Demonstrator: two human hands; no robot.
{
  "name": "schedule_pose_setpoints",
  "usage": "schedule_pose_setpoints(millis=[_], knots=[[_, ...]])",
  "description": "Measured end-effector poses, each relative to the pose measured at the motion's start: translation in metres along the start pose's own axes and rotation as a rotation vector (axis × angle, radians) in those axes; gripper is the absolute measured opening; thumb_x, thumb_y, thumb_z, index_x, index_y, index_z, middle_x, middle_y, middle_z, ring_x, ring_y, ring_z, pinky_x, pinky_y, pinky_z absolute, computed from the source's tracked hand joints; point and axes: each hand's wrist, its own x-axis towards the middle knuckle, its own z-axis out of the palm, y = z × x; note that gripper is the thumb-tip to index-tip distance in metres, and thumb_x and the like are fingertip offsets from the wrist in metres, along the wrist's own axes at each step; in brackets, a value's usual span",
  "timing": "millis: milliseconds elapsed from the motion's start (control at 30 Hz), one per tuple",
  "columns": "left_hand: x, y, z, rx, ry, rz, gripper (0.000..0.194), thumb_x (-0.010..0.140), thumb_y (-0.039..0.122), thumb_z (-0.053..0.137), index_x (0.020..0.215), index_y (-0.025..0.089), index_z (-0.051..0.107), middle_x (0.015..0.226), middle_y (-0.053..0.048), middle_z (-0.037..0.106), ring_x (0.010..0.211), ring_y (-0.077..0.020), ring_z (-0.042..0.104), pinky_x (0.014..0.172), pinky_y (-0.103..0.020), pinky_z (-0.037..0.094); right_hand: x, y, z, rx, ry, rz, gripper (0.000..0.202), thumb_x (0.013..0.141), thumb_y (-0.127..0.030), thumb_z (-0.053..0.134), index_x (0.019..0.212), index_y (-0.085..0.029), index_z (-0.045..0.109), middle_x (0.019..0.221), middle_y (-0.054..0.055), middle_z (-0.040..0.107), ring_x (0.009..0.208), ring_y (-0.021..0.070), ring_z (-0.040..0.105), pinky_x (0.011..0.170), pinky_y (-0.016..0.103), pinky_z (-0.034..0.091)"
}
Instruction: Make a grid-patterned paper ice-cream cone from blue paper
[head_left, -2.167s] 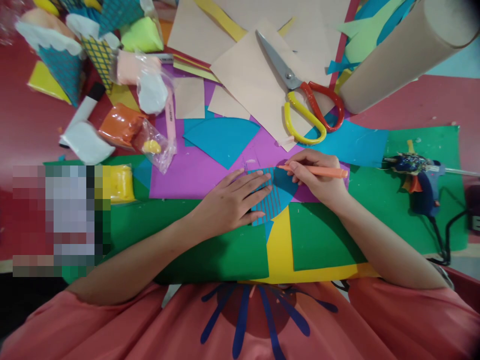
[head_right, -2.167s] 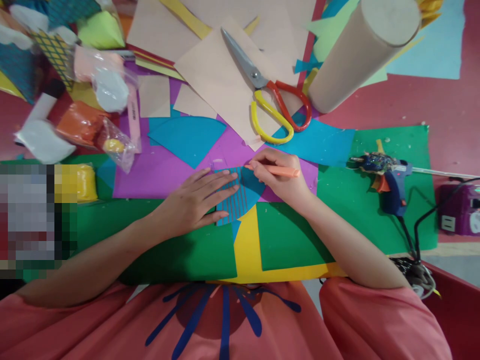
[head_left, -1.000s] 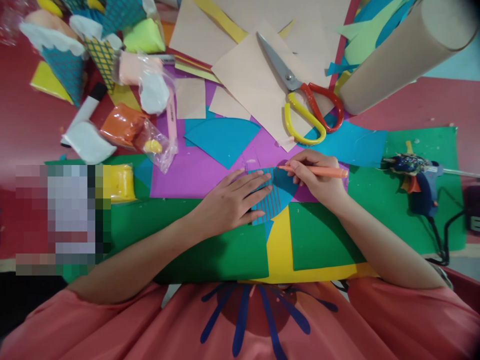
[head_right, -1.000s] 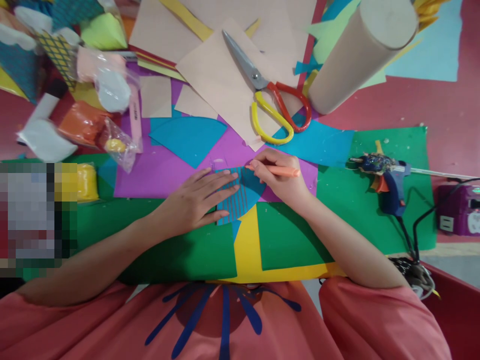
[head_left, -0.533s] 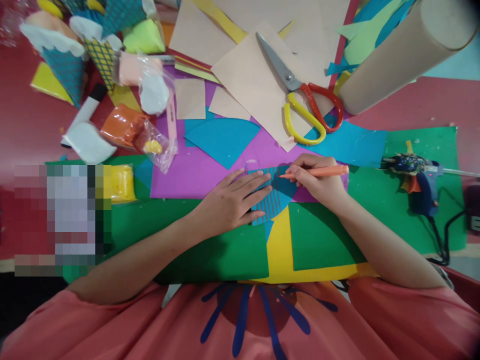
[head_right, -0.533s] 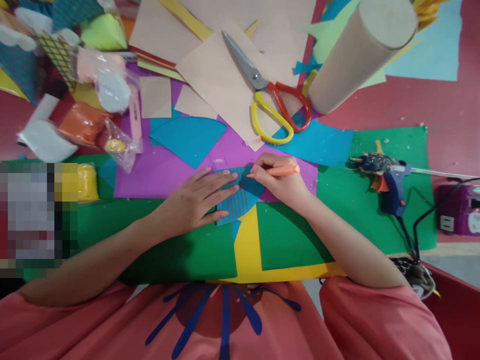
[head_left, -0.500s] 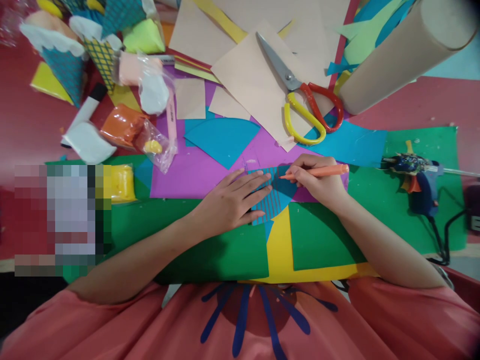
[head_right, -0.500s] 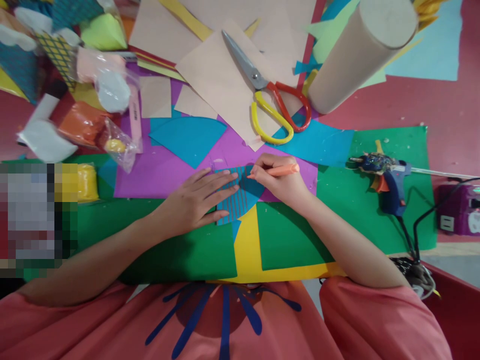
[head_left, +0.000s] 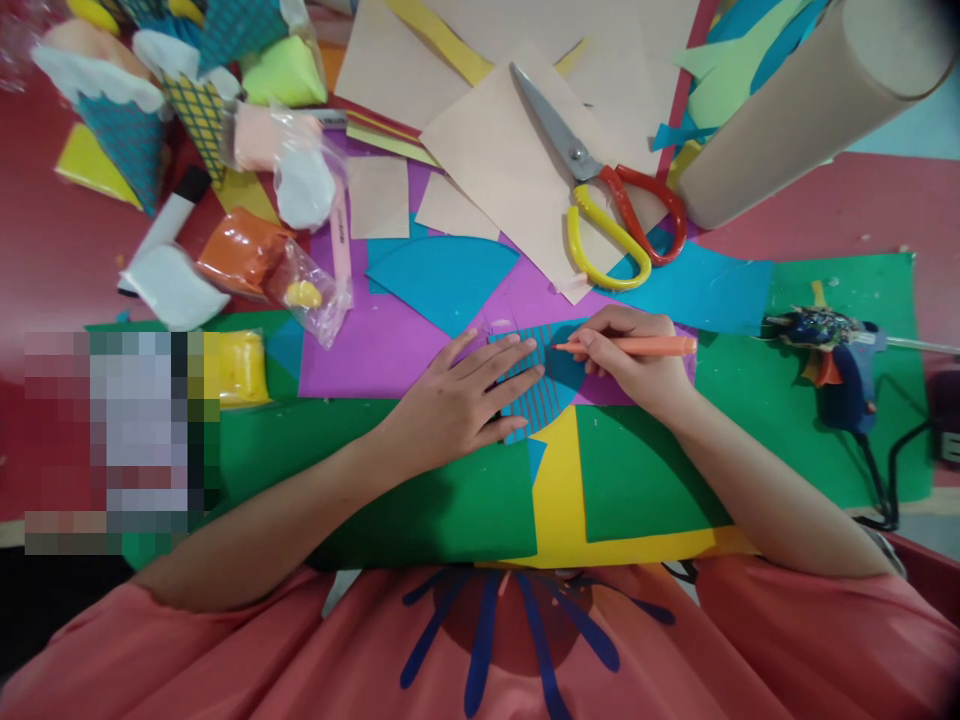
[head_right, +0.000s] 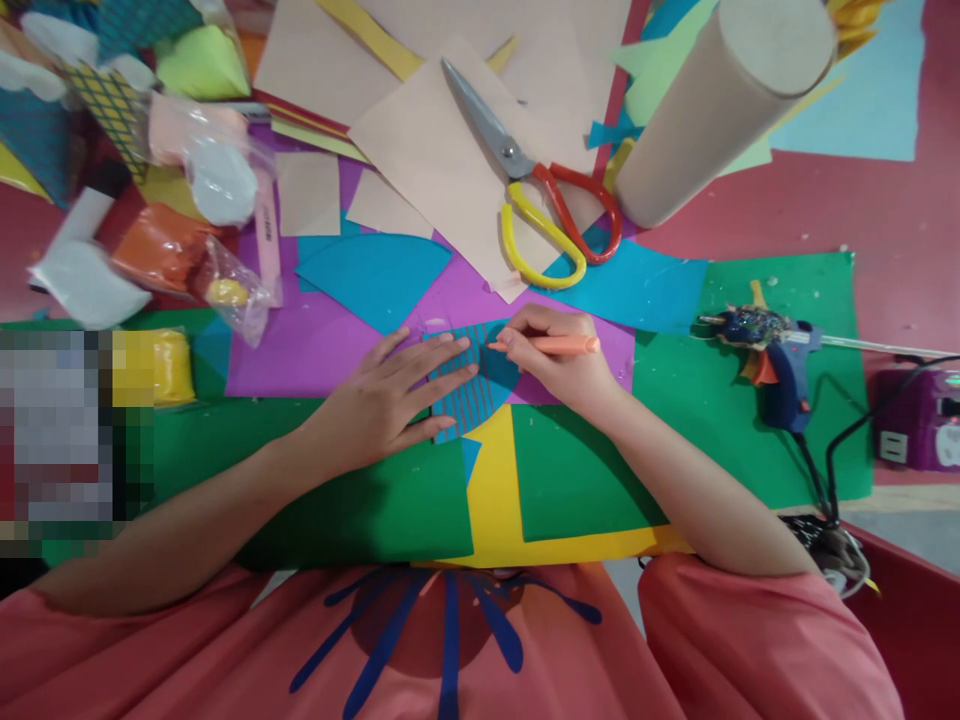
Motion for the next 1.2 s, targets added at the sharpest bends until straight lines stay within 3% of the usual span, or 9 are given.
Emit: schedule_pose_setpoints(millis=[333,667,833,1200], knots=[[0.0002,-0.0001,0.0000,-0.009,-0.017,-0.004,0.046,0.100,0.042,0.041,0.139,0.019,0.050,0.150,-0.013,0.046,0.138,-0.0261,0.044,0.118,-0.049,0.027,0.0011,-0.0002,-0.0006,-0.045,-0.009,-0.043,0.019,0.083,-0.023,0.059,0.066,-0.017,0.062,0.061,0.000,0.063,0.050,0.0082,0.052,0.047,0.022,0.039],[0.0002,0.0001,0.0004,-0.008,-0.003,-0.001,0.046,0.101,0.042,0.040,0.139,0.019,0.050,0.149,-0.013,0.047,0.138,-0.0261,0.045,0.118,-0.050,0.028,0.0023,-0.0034,-0.0015,0.033,-0.016,0.041,0.018,0.076,-0.021,0.057,0.059,-0.017,0.061,0.056,0.000,0.063,0.046,0.0082,0.053,0.043,0.021,0.039],[-0.0002,-0.0015,0.0014,-0.014,0.009,-0.040,0.047,0.100,0.043,0.040,0.140,0.020,0.049,0.151,-0.012,0.045,0.140,-0.0263,0.042,0.119,-0.049,0.027,0.0013,-0.0025,-0.0016,0.068,0.022,0.063,0.020,0.080,-0.025,0.058,0.062,-0.017,0.063,0.058,0.000,0.064,0.045,0.0077,0.053,0.043,0.021,0.041],[-0.0001,-0.0014,0.0020,-0.016,0.013,-0.040,0.045,0.100,0.043,0.042,0.139,0.023,0.051,0.152,-0.013,0.042,0.141,-0.0287,0.040,0.117,-0.055,0.029,0.0000,-0.0008,-0.0004,-0.074,-0.032,-0.020,0.027,0.088,-0.036,0.061,0.069,-0.017,0.064,0.063,0.001,0.064,0.051,0.0084,0.053,0.047,0.023,0.039]])
